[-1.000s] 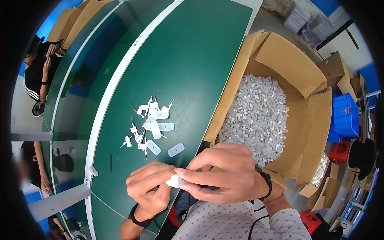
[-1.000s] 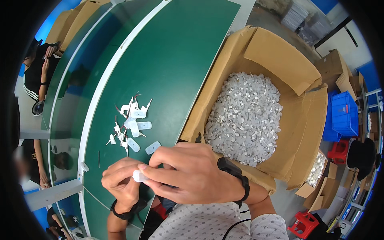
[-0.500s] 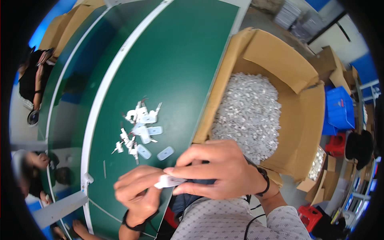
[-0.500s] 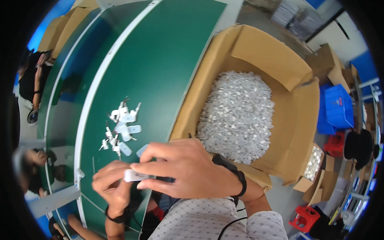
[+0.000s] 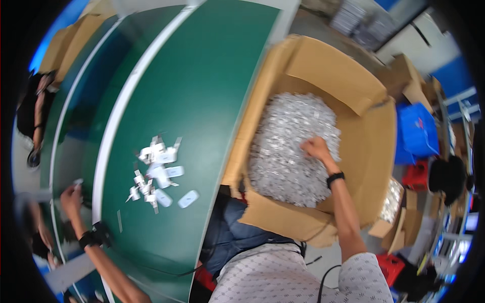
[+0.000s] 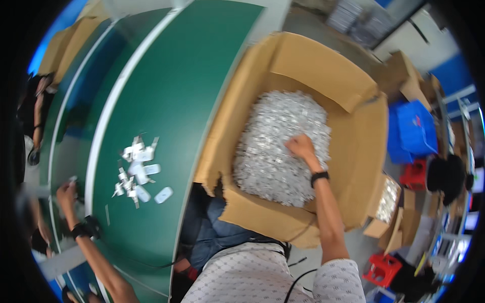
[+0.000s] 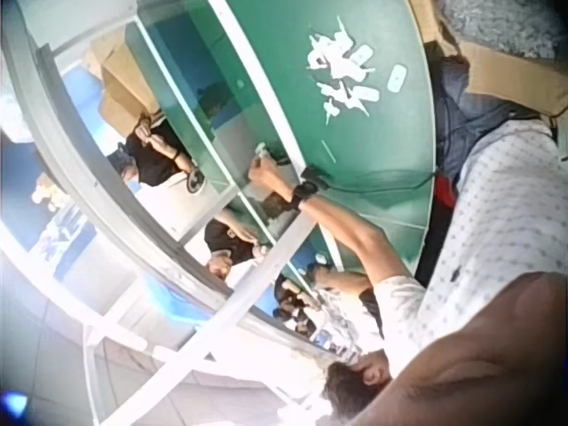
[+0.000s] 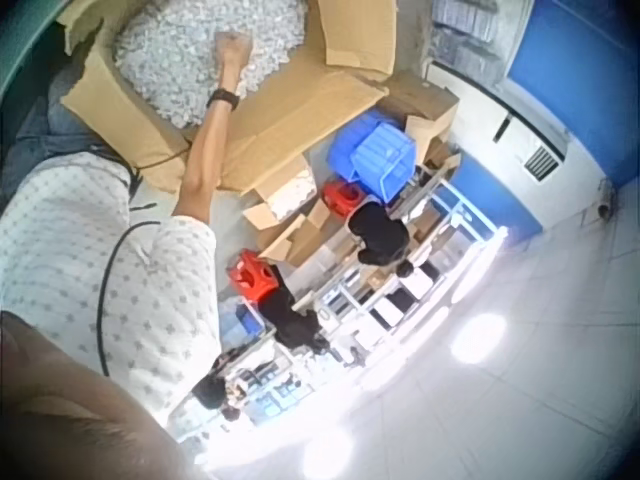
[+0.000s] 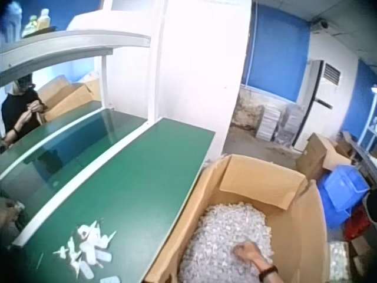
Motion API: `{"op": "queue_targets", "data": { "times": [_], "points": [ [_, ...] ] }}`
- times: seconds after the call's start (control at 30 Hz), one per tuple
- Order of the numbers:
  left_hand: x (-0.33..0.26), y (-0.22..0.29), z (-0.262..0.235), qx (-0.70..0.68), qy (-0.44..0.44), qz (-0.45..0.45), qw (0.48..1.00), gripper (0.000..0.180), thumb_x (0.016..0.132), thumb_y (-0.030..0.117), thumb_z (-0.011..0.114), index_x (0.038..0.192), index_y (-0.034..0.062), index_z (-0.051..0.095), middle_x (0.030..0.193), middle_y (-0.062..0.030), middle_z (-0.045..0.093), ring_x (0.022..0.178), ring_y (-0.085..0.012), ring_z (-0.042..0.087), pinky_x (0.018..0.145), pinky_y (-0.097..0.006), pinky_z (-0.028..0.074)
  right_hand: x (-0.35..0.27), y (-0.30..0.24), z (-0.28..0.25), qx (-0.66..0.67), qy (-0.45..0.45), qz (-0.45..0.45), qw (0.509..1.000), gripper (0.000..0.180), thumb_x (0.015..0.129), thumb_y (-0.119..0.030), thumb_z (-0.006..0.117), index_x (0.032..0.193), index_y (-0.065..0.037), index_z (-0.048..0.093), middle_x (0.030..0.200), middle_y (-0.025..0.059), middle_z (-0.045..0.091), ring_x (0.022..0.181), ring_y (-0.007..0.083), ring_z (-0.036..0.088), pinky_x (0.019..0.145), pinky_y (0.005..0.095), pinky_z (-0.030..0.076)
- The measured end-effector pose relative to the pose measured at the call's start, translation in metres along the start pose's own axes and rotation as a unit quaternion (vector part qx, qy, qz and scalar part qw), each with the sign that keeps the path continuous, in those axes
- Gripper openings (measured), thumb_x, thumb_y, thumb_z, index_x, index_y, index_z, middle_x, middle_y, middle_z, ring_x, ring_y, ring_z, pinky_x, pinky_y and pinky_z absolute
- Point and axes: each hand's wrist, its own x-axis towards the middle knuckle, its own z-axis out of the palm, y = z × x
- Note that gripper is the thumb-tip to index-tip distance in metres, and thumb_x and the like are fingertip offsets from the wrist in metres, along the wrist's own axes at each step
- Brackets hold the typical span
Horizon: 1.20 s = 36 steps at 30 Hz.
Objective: Assembling small plastic components at an industrial workbench.
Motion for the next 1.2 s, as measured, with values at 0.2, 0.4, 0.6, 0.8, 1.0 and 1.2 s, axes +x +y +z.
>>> {"op": "queue_targets", "data": {
  "times": [0.2, 0.4, 0.6, 0.8, 1.0, 1.2],
  "points": [
    [-0.101, 0.16, -0.032, 0.316, 0.136, 0.036, 0.938, 0.053, 0.085, 0.022, 0.078, 0.133, 0.007, 0.062, 0.127, -0.0191, 0.066, 0.122, -0.0371, 0.059, 0.1, -0.047, 0.048, -0.025, 0.007, -0.025, 0.01, 0.059, -0.043, 0.997, 0.028, 0.086, -0.026, 0.076, 0.099, -0.001, 0.077, 0.076, 0.0093, 0.073, 0.06, 0.0167, 0.071, 0.058, 0.031, 0.053],
    [-0.191, 0.313, -0.047, -0.118, -0.04, 0.177, 0.976, 0.012, 0.087, 0.004, 0.071, 0.098, -0.0019, 0.073, 0.093, -0.0102, 0.074, 0.085, -0.0184, 0.069, 0.077, -0.031, 0.053, -0.083, -0.131, -0.051, 0.012, 0.164, -0.126, 0.978, 0.026, 0.089, -0.02, 0.075, 0.104, 0.001, 0.076, 0.082, 0.009, 0.073, 0.06, 0.0149, 0.067, 0.06, 0.0289, 0.052],
    [-0.224, 0.337, -0.022, -0.104, -0.114, 0.225, 0.962, 0.01, 0.076, -0.006, 0.073, 0.084, -0.0012, 0.069, 0.076, -0.0113, 0.064, 0.066, -0.025, 0.062, 0.059, -0.034, 0.047, -0.172, -0.245, -0.044, 0.071, 0.162, -0.369, 0.912, 0.019, 0.084, -0.006, 0.077, 0.102, 0.0, 0.076, 0.087, 0.0092, 0.071, 0.061, 0.0142, 0.061, 0.058, 0.0278, 0.049],
    [-0.238, 0.324, -0.02, -0.041, -0.079, 0.243, 0.966, 0.009, 0.077, -0.004, 0.073, 0.083, -0.0009, 0.066, 0.076, -0.0137, 0.062, 0.065, -0.0289, 0.061, 0.06, -0.037, 0.046, -0.21, -0.283, -0.013, -0.008, 0.087, -0.475, 0.876, 0.018, 0.081, -0.008, 0.081, 0.098, -0.003, 0.076, 0.088, 0.0099, 0.071, 0.06, 0.0168, 0.063, 0.058, 0.0291, 0.049],
    [-0.266, 0.345, -0.038, -0.079, -0.186, 0.302, 0.932, 0.007, 0.084, 0.0, 0.074, 0.088, -0.0026, 0.069, 0.08, -0.0119, 0.064, 0.065, -0.0231, 0.062, 0.051, -0.033, 0.045, -0.135, -0.207, -0.062, 0.056, 0.269, -0.28, 0.92, 0.01, 0.086, -0.014, 0.076, 0.088, -0.004, 0.077, 0.079, 0.0088, 0.072, 0.057, 0.0177, 0.06, 0.057, 0.0311, 0.048],
    [-0.302, 0.371, -0.014, -0.159, -0.366, 0.346, 0.849, 0.018, 0.079, 0.01, 0.08, 0.082, -0.0017, 0.068, 0.075, -0.0128, 0.063, 0.065, -0.0286, 0.064, 0.058, -0.037, 0.048, -0.018, -0.009, -0.028, -0.162, 0.054, 0.01, 0.985, 0.016, 0.079, -0.023, 0.076, 0.091, -0.013, 0.081, 0.081, 0.0084, 0.075, 0.072, 0.0228, 0.073, 0.068, 0.0357, 0.057]
  ]
}}
